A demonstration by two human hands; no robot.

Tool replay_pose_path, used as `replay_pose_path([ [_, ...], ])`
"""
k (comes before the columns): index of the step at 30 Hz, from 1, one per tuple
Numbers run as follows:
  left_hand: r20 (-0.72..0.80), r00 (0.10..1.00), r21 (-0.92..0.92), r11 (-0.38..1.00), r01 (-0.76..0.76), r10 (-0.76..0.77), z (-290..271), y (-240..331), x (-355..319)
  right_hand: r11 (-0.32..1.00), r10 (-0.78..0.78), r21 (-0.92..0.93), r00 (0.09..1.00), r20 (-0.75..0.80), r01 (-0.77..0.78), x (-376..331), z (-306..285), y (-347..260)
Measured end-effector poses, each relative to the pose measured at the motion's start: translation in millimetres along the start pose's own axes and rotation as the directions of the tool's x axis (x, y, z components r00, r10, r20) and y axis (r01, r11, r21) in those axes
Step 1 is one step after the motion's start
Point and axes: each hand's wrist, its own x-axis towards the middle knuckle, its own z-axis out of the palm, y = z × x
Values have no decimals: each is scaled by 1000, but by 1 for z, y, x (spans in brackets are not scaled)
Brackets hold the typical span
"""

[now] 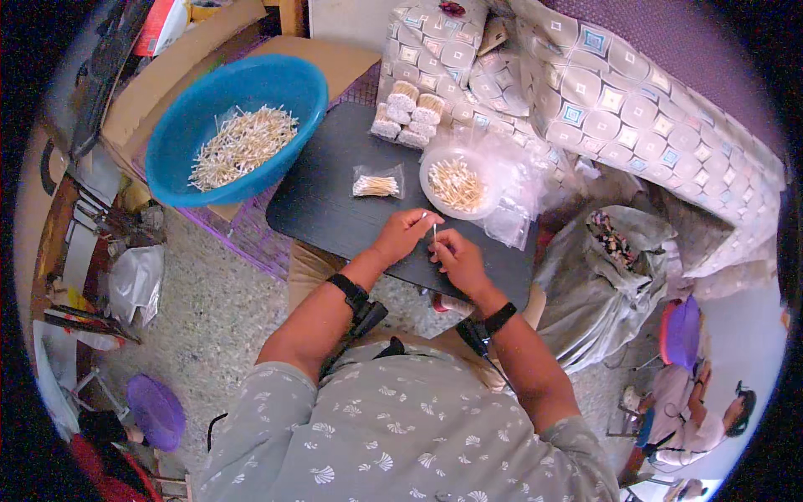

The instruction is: Packaging cotton swabs into small plastic bags.

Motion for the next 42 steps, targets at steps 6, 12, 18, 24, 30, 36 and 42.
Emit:
replay_pose_path([
  [6,24,1000,52,999,4,-5,3,-3,0,996,35,79,996,-77,-28,-1,6,6],
  [12,44,999,127,992,0,-5,3,-6,0,995,-9,95,978,-210,30,1,13,17],
  [18,30,1000,149,989,-6,2,2,-5,1,996,-24,75,966,-256,44,3,13,17],
  [24,33,999,203,978,-42,36,-3,-2,-1,995,-35,84,954,-299,62,1,13,17],
  [30,136,989,216,973,-81,52,7,7,-5,925,75,378,950,-304,48,-5,1,19],
  [36,253,967,330,935,-128,43,14,6,-1,884,104,465,956,-273,36,-6,-6,16],
  [42,105,994,151,988,-1,-15,4,-2,1,858,108,513,980,-169,-6,-6,0,-4],
])
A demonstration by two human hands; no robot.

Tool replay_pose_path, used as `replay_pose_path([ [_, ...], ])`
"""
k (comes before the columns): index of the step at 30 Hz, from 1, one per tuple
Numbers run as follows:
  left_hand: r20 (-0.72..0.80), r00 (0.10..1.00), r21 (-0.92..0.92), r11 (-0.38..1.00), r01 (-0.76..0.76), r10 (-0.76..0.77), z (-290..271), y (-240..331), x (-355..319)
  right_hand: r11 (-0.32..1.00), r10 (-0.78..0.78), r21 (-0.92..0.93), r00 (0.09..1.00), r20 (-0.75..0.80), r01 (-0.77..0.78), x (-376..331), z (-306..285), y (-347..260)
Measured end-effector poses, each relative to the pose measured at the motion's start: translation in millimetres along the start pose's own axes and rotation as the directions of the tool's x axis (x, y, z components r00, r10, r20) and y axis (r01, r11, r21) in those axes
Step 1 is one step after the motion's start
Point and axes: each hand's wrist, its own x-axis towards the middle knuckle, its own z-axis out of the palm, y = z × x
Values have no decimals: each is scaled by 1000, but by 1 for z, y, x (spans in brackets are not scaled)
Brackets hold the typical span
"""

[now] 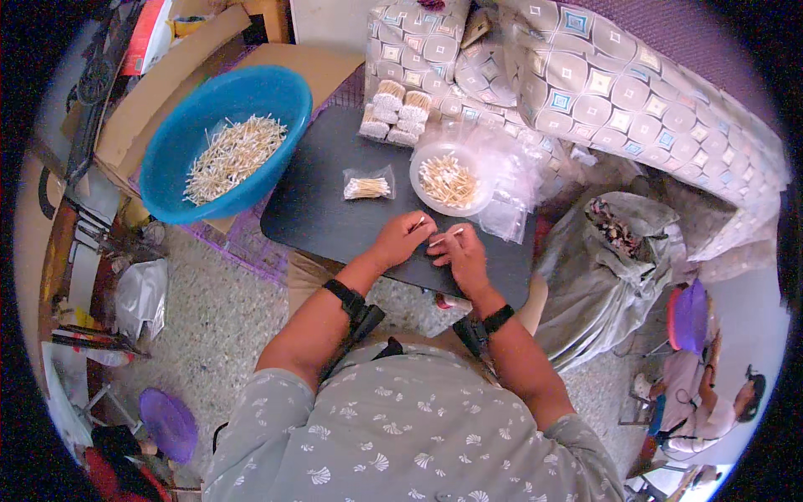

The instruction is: Packaging cotton swabs into small plastic bags.

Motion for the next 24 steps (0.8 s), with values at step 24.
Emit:
replay_pose_path([
  [24,54,998,-44,998,-32,34,-3,11,-1,842,-156,-524,988,-4,131,11,0,30],
])
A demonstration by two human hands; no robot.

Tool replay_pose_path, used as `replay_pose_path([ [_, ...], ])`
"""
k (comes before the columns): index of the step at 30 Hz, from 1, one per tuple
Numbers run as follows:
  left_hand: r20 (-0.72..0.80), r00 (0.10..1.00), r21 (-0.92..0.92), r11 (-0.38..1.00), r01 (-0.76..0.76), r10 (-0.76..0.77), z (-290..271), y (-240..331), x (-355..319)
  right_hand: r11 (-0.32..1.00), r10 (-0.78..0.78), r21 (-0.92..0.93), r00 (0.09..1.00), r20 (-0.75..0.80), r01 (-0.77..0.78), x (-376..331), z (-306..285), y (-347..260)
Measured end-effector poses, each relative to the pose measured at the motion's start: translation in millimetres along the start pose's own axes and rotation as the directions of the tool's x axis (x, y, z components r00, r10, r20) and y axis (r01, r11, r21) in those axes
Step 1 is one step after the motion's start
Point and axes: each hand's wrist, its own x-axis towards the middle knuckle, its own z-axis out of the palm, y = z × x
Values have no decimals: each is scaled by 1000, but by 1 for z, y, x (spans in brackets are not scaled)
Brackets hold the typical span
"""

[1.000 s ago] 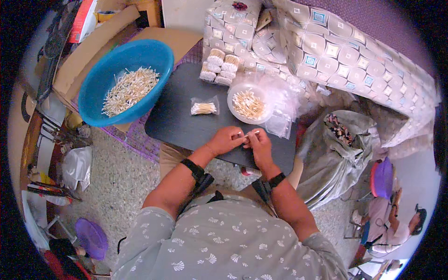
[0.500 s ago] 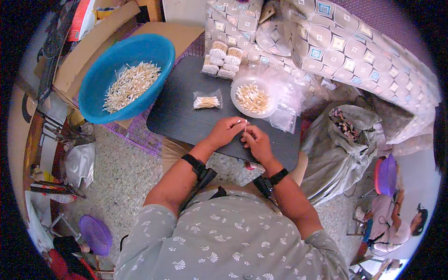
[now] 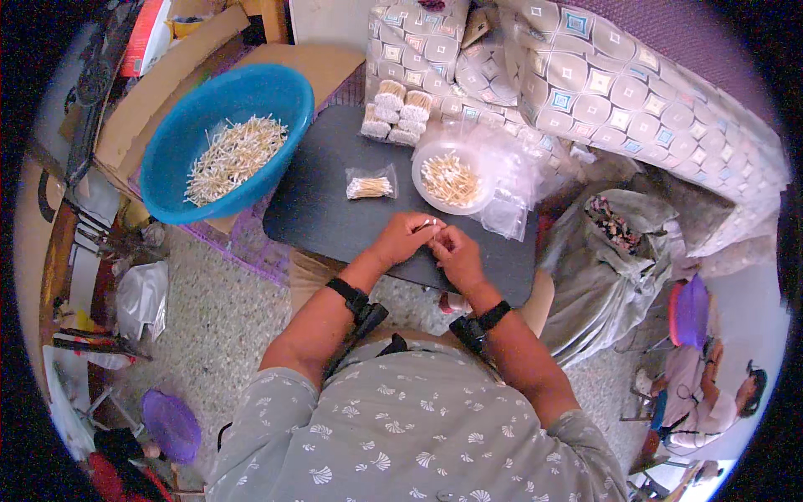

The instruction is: Packaging cotton swabs into small plastic bags.

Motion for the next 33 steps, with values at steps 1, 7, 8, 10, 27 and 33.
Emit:
replay_pose_path([
  [1,-3,1000,0,1000,-6,6,-1,-1,0,1000,-6,-3,1000,-1,6,0,1,-1],
  [7,-64,996,-5,998,-70,69,-2,-4,1,995,-91,-50,996,-3,91,-2,-3,-4],
  [8,-72,996,9,999,-45,46,-4,-7,1,1000,-30,8,999,21,30,-3,-4,-8],
  [10,-79,997,22,999,-24,26,-4,-10,1,998,27,61,999,46,-30,-5,-8,-16],
  [27,-123,992,-512,858,-36,-32,-2,-31,2,660,-369,-653,917,149,371,114,-78,-30],
  [33,-139,989,-600,799,-46,-48,-1,-31,5,598,-307,-730,936,171,330,127,-67,-24],
])
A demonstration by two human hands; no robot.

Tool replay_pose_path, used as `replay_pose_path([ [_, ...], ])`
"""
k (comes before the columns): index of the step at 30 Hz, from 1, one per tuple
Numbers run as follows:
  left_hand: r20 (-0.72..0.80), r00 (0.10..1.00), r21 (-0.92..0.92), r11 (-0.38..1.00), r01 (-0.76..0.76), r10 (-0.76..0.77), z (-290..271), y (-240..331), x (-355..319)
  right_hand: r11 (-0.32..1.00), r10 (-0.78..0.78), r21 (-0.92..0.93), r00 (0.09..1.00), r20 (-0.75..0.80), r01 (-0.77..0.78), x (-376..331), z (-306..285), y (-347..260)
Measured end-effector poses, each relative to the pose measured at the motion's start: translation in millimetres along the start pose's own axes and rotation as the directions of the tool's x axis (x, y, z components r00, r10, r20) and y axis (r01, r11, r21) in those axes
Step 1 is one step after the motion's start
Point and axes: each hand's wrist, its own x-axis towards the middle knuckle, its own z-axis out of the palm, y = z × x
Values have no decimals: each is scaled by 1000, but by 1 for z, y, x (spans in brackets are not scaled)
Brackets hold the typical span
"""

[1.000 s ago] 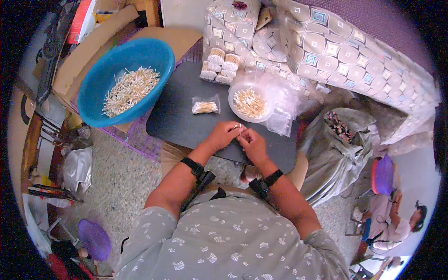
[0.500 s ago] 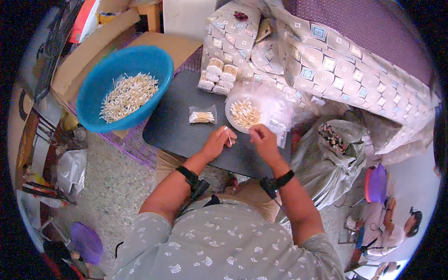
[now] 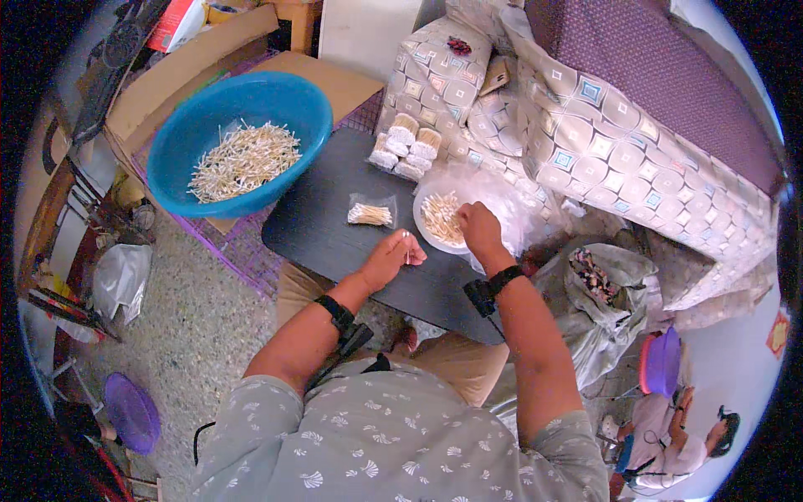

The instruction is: Packaging cotton swabs into small plastic bags.

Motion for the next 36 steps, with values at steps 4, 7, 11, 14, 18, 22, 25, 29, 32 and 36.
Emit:
replay_pose_path([
  [4,-51,998,-45,998,46,-48,1,5,-2,999,37,-24,999,11,-36,-3,-1,-2],
  [7,-32,999,87,996,29,-26,6,17,-4,1000,-7,27,999,-32,7,-4,-3,2],
  [11,-69,995,168,982,89,-78,13,23,-4,972,-29,223,977,-210,77,-9,-13,-5],
  [14,-58,996,142,987,71,-63,6,17,-9,863,97,503,957,-275,57,-20,-34,-36],
  [18,-85,996,69,997,31,-25,4,15,-10,447,245,877,967,70,-177,-62,-33,-76],
  [22,-91,990,192,973,127,-111,10,24,-8,426,72,879,976,204,-214,-100,1,-81],
  [25,-69,998,503,864,32,3,15,24,-6,473,157,834,958,239,-285,-110,20,-79],
  [29,-6,1000,492,871,-11,16,14,18,-7,572,183,779,965,186,-258,-113,29,-76],
  [32,37,999,498,867,-21,3,12,14,-6,598,176,768,972,153,-229,-115,33,-75],
  [36,68,997,491,871,-16,-20,14,16,-6,572,248,771,955,163,-280,-116,36,-73],
])
